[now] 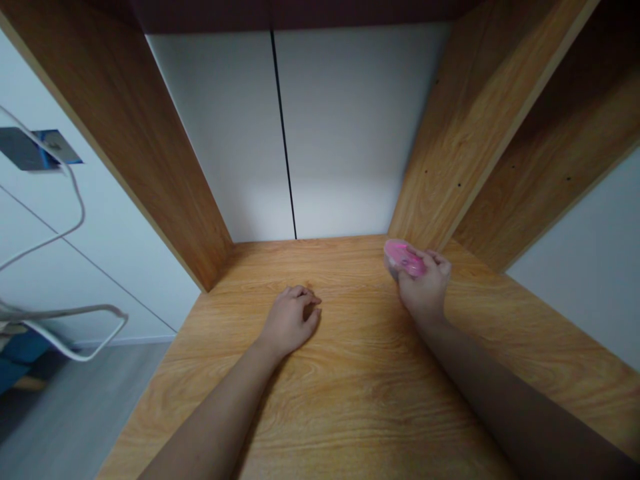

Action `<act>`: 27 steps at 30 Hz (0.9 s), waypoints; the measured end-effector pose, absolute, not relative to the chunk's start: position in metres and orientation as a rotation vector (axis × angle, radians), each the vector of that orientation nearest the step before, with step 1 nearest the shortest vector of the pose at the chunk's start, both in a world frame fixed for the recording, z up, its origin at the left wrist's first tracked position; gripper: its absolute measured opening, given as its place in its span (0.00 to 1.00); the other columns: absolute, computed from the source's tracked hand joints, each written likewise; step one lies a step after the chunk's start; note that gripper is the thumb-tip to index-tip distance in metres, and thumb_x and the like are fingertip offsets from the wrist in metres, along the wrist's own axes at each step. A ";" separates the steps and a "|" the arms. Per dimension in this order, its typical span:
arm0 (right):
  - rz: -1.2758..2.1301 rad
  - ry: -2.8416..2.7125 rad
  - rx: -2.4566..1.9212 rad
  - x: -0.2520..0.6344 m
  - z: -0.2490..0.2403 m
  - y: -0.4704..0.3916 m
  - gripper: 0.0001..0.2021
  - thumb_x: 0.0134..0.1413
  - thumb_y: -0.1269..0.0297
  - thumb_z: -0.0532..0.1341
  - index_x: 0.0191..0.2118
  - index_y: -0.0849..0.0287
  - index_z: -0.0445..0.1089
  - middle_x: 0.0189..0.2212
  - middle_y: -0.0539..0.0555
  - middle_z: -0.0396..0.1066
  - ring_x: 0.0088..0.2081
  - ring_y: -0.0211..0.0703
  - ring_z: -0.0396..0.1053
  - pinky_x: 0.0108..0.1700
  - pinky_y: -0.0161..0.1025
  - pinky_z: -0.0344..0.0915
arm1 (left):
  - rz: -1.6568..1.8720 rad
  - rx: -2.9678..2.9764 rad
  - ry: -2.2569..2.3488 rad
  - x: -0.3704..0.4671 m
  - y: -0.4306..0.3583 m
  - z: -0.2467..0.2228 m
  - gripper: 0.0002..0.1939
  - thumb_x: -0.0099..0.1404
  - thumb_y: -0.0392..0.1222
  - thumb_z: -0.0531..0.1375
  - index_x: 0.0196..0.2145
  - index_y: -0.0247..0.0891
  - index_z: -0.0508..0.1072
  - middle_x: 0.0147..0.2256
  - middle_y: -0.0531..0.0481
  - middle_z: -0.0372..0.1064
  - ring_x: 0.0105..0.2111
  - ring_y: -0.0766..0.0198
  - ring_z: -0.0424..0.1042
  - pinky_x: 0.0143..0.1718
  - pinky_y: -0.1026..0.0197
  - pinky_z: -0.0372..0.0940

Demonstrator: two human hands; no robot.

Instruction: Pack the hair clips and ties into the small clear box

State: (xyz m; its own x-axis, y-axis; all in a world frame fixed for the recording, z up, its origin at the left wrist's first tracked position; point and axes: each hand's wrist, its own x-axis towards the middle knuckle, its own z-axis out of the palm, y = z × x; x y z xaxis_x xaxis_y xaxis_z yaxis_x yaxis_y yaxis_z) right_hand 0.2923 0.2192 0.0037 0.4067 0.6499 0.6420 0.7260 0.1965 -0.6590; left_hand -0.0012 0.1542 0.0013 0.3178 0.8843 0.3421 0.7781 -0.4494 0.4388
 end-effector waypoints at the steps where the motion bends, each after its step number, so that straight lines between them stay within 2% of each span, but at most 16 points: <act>1: -0.054 -1.315 -1.477 0.290 0.005 0.218 0.24 0.53 0.60 0.63 0.56 0.59 0.71 0.56 0.65 0.60 0.59 0.62 0.61 0.62 0.60 0.59 | 0.809 2.386 1.527 -0.001 0.154 0.002 0.11 0.67 0.42 0.59 0.44 0.41 0.80 0.43 0.44 0.75 0.46 0.53 0.72 0.52 0.51 0.67; 5: 0.082 -1.462 -1.366 0.278 0.009 0.213 0.28 0.56 0.61 0.62 0.62 0.61 0.66 0.59 0.66 0.65 0.61 0.60 0.62 0.65 0.60 0.57 | 0.805 2.385 1.526 -0.001 0.154 0.002 0.11 0.67 0.42 0.58 0.44 0.41 0.79 0.44 0.44 0.75 0.47 0.53 0.72 0.53 0.50 0.66; 8: 0.216 -1.560 -1.215 0.270 0.004 0.212 0.30 0.56 0.59 0.64 0.64 0.59 0.65 0.61 0.63 0.65 0.63 0.59 0.62 0.67 0.60 0.55 | 0.831 2.371 1.522 -0.002 0.155 0.000 0.14 0.67 0.42 0.59 0.49 0.40 0.76 0.46 0.43 0.74 0.48 0.51 0.72 0.54 0.48 0.66; 10: 0.332 -1.633 -1.075 0.266 0.000 0.211 0.30 0.57 0.58 0.65 0.64 0.57 0.64 0.62 0.62 0.64 0.64 0.58 0.61 0.68 0.58 0.54 | 0.897 2.321 1.524 -0.002 0.156 -0.003 0.21 0.66 0.44 0.61 0.56 0.39 0.70 0.49 0.41 0.73 0.50 0.50 0.72 0.55 0.46 0.66; 13: 0.501 -1.737 -0.899 0.259 -0.004 0.206 0.29 0.58 0.58 0.66 0.65 0.52 0.64 0.63 0.58 0.63 0.66 0.55 0.59 0.70 0.55 0.54 | 1.033 2.193 1.528 -0.001 0.157 -0.007 0.37 0.63 0.49 0.65 0.66 0.37 0.57 0.54 0.38 0.70 0.52 0.49 0.71 0.56 0.44 0.66; 16: 0.639 -1.825 -0.782 0.251 -0.003 0.196 0.27 0.60 0.59 0.65 0.64 0.48 0.65 0.63 0.57 0.63 0.66 0.53 0.58 0.70 0.53 0.55 | 1.162 2.100 1.459 0.001 0.157 -0.007 0.51 0.58 0.53 0.69 0.69 0.38 0.47 0.56 0.37 0.68 0.52 0.49 0.72 0.56 0.44 0.67; 19: 0.748 -1.897 -0.683 0.244 -0.002 0.187 0.25 0.61 0.59 0.65 0.63 0.47 0.66 0.62 0.58 0.63 0.66 0.53 0.59 0.69 0.53 0.56 | 1.229 2.071 1.318 0.003 0.155 -0.005 0.57 0.55 0.50 0.72 0.71 0.40 0.41 0.57 0.37 0.67 0.54 0.49 0.71 0.57 0.43 0.66; 21: 0.785 -1.945 -0.651 0.242 -0.001 0.184 0.22 0.63 0.59 0.63 0.62 0.46 0.66 0.62 0.58 0.63 0.66 0.52 0.59 0.68 0.54 0.56 | 1.209 2.095 1.269 0.003 0.154 -0.003 0.55 0.56 0.48 0.71 0.71 0.41 0.43 0.59 0.37 0.66 0.57 0.47 0.69 0.59 0.42 0.65; 25: 0.734 -2.083 -0.679 0.242 0.004 0.182 0.22 0.67 0.60 0.58 0.64 0.48 0.64 0.65 0.59 0.59 0.69 0.52 0.54 0.70 0.57 0.52 | 1.155 2.187 1.191 0.002 0.152 -0.001 0.41 0.59 0.43 0.69 0.66 0.41 0.57 0.61 0.38 0.65 0.59 0.46 0.68 0.61 0.42 0.64; 27: 0.670 -2.125 -0.722 0.243 0.006 0.182 0.22 0.68 0.61 0.56 0.65 0.49 0.63 0.67 0.59 0.58 0.69 0.52 0.53 0.70 0.57 0.51 | 1.176 2.187 1.163 0.002 0.152 0.000 0.37 0.60 0.42 0.67 0.64 0.42 0.61 0.60 0.39 0.67 0.58 0.47 0.70 0.60 0.43 0.66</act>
State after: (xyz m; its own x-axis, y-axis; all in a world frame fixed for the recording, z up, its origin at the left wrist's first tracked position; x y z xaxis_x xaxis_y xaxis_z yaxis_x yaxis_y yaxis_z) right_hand 0.2429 0.1819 0.0063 -0.5360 0.6796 0.5009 0.2694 0.7000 -0.6614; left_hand 0.0021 0.1520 -0.0003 0.3010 0.8166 0.4925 0.4828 -0.5758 0.6598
